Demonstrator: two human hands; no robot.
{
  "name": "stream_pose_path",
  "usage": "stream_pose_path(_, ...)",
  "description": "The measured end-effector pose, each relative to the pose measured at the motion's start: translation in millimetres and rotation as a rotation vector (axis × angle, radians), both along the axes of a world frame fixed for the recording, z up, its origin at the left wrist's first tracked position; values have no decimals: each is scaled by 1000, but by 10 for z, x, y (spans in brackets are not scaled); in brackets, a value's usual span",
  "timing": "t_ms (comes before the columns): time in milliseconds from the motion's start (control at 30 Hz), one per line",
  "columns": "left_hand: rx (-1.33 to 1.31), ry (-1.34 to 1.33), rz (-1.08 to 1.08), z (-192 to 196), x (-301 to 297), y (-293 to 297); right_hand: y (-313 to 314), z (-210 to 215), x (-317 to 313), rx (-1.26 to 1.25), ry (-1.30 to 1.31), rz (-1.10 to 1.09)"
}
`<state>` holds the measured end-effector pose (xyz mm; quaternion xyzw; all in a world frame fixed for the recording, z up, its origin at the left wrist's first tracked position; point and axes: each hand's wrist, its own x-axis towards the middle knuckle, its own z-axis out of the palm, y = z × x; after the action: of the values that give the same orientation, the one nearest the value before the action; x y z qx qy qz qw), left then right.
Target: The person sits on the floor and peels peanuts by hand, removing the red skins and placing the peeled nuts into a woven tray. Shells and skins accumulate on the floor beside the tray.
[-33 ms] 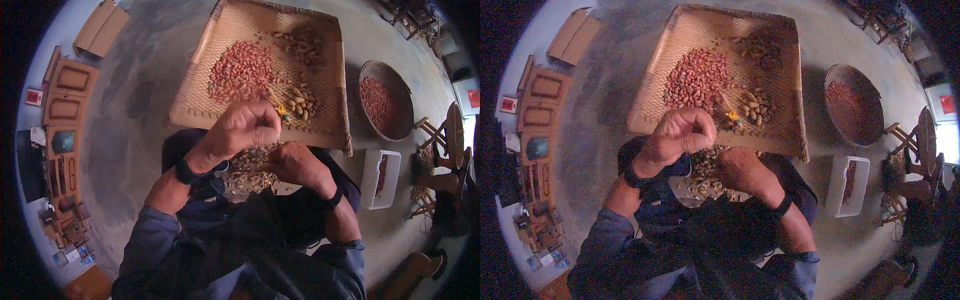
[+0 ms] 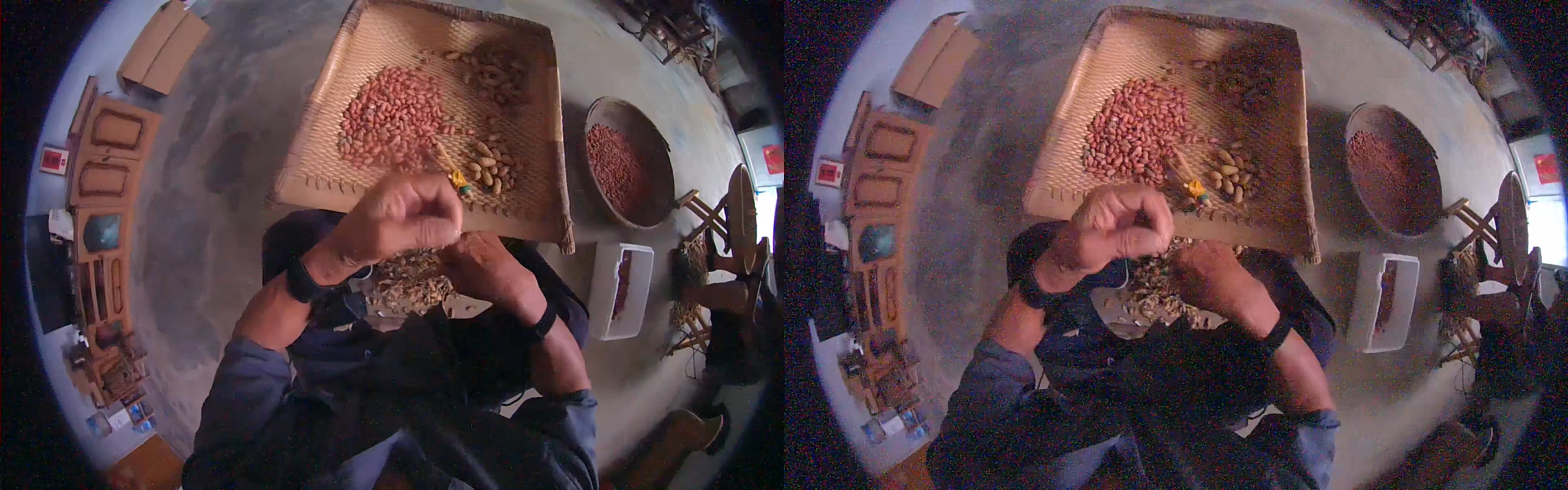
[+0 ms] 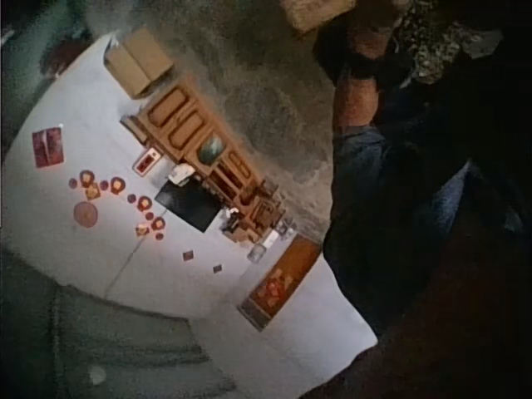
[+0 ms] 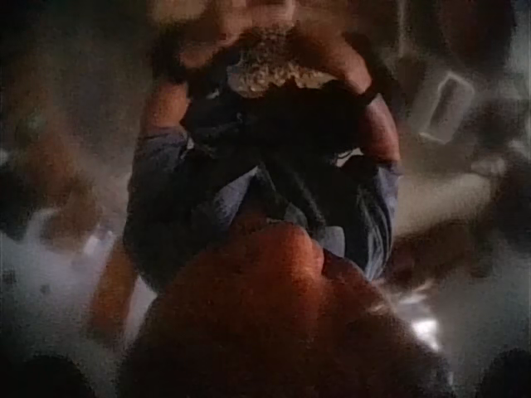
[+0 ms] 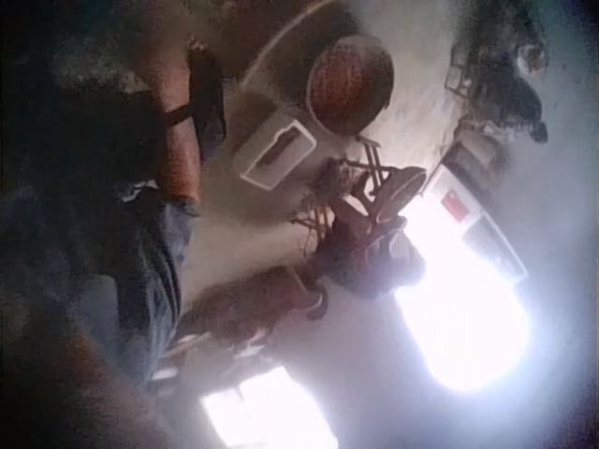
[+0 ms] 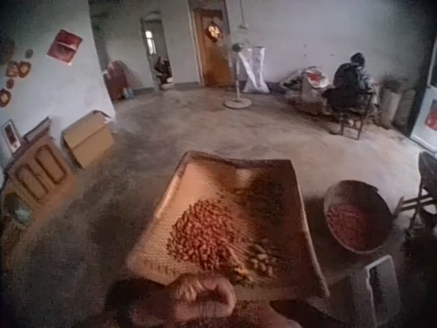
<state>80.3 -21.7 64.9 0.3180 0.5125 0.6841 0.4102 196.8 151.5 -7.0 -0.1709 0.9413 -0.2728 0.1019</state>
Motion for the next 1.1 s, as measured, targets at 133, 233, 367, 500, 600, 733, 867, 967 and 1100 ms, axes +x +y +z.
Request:
stream_pose_path(133,-135,63,-306,-41,133,-14,172,59,11,-29,-187,-59)
stream_pose_path(233,-212,183,-429,-112,268,24,288,-151,-79,358,-155,-258)
stream_pose_path(367,-187,423,-545,-256,371,107,532,-421,-162,315,431,-456)
stream_pose_path(500,-288,531,-472,-381,460,127,572,-507,-364,363,449,-528)
stream_pose_path(600,-286,543,-382,-400,468,126,520,-457,-445,366,351,-527)
stream_pose_path(733,-271,588,-314,-437,467,121,502,-402,-519,520,112,-484)
stream_pose_path(867,-307,559,-280,-442,450,120,527,-448,-502,326,162,-585)
stream_pose_path(967,-288,686,-180,-495,402,142,513,-412,-489,334,217,-556)
stream_pose_path(1100,-348,513,-106,-416,342,195,550,-354,-501,347,136,-613)
